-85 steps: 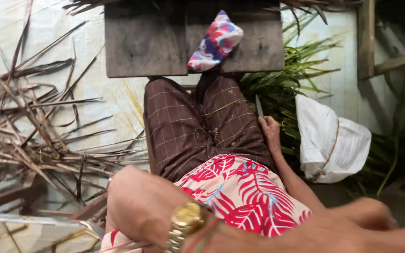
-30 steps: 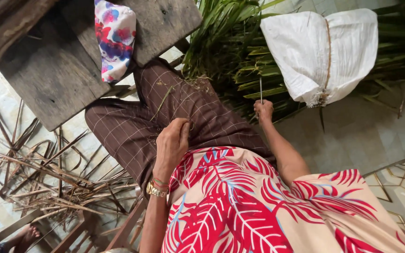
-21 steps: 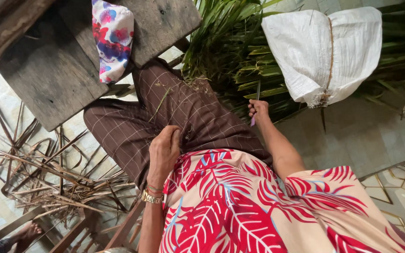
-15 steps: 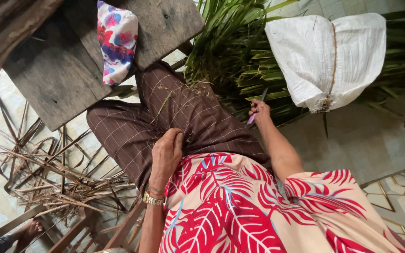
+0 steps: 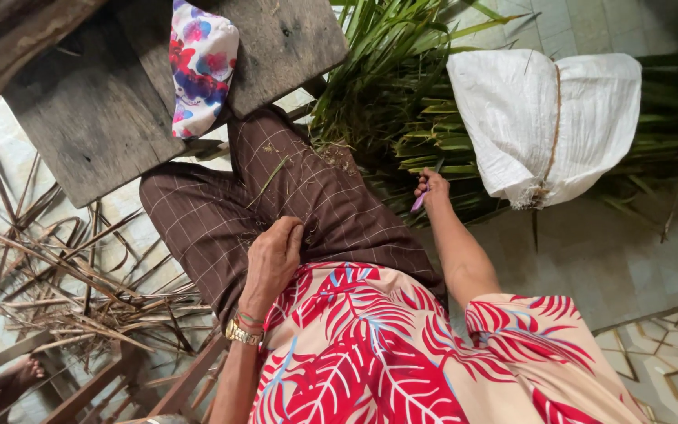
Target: Stripping the leafy part from palm fronds using a knife to extract the midribs.
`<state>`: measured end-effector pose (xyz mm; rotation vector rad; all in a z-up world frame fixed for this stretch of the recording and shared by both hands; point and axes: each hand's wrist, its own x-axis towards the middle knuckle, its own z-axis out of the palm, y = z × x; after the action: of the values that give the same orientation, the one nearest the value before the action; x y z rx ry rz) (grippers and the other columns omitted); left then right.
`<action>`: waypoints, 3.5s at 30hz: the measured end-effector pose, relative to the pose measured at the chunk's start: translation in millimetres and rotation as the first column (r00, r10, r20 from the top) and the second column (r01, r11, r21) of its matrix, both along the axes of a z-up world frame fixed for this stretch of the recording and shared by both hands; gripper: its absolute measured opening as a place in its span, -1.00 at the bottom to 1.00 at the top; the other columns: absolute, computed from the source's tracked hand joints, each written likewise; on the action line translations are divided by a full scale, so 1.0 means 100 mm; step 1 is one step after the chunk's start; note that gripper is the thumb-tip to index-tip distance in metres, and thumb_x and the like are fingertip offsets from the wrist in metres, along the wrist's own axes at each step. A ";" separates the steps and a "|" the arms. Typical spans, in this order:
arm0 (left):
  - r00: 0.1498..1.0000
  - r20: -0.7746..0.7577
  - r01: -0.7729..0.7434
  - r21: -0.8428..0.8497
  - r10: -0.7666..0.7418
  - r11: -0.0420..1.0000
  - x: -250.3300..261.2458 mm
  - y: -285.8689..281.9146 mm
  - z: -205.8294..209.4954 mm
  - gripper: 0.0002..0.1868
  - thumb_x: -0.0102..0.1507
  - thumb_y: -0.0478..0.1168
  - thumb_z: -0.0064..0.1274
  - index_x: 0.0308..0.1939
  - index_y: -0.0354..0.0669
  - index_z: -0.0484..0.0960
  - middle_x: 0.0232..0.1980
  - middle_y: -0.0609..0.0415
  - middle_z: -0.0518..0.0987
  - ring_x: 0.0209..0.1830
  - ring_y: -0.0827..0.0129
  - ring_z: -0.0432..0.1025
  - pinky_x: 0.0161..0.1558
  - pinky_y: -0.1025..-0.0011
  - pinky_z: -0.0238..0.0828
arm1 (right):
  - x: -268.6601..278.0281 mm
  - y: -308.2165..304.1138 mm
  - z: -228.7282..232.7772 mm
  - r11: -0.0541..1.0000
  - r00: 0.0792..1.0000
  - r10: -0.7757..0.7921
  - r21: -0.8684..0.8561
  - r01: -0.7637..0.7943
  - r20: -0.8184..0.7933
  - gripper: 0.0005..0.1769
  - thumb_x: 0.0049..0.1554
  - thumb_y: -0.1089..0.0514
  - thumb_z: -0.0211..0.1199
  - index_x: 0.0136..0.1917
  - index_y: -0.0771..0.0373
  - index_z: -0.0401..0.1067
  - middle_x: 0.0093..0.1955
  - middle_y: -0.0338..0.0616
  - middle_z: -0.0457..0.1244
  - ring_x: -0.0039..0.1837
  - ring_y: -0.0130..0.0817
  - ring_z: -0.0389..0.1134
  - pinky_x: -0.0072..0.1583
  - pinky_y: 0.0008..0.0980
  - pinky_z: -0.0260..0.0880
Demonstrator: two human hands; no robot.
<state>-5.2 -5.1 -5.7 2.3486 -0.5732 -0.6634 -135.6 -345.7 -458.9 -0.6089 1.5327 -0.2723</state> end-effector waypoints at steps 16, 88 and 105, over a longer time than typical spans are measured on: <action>0.991 0.082 0.107 -0.042 -0.103 0.993 -0.02 -0.44 -0.10 -0.85 0.43 -0.11 -0.09 -0.02 0.02 0.55 -0.24 -0.10 0.61 -0.19 -0.12 0.57 -0.19 0.03 0.50 | -0.09 0.07 0.70 0.999 0.984 0.005 0.050 -0.015 0.179 -0.89 0.03 0.20 0.30 -0.21 0.30 0.46 -0.44 -0.24 0.16 -0.53 -0.54 0.07 -0.48 -0.39 0.10; 0.961 -0.050 -0.274 -0.262 0.270 0.925 0.50 -1.26 -0.75 -0.77 0.34 -0.03 -0.14 -0.13 0.01 0.58 -0.32 -0.21 0.66 -0.25 -0.22 0.60 -0.21 -0.08 0.55 | 0.42 0.26 4.18 -0.116 0.338 0.823 -0.718 -0.686 -0.457 -0.54 0.22 0.05 0.37 0.36 0.14 0.44 0.09 0.16 0.40 0.15 0.18 0.42 0.13 0.10 0.47; 0.963 0.080 -0.237 -0.204 0.258 0.950 0.42 -1.54 -0.96 -0.78 0.37 -0.01 -0.27 -0.15 0.03 0.43 -0.27 -0.12 0.63 -0.25 -0.26 0.59 -0.13 -0.21 0.54 | 0.35 0.28 4.16 -0.481 0.244 0.529 -0.524 -0.703 -0.813 -0.69 0.30 -0.18 0.22 0.25 -0.12 0.46 0.02 -0.24 0.39 0.06 -0.12 0.47 0.10 -0.07 0.47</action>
<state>36.9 -158.9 -101.7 2.2316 -0.3605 -0.3532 -101.1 -317.8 -42.5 -2.7041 0.4274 -0.1249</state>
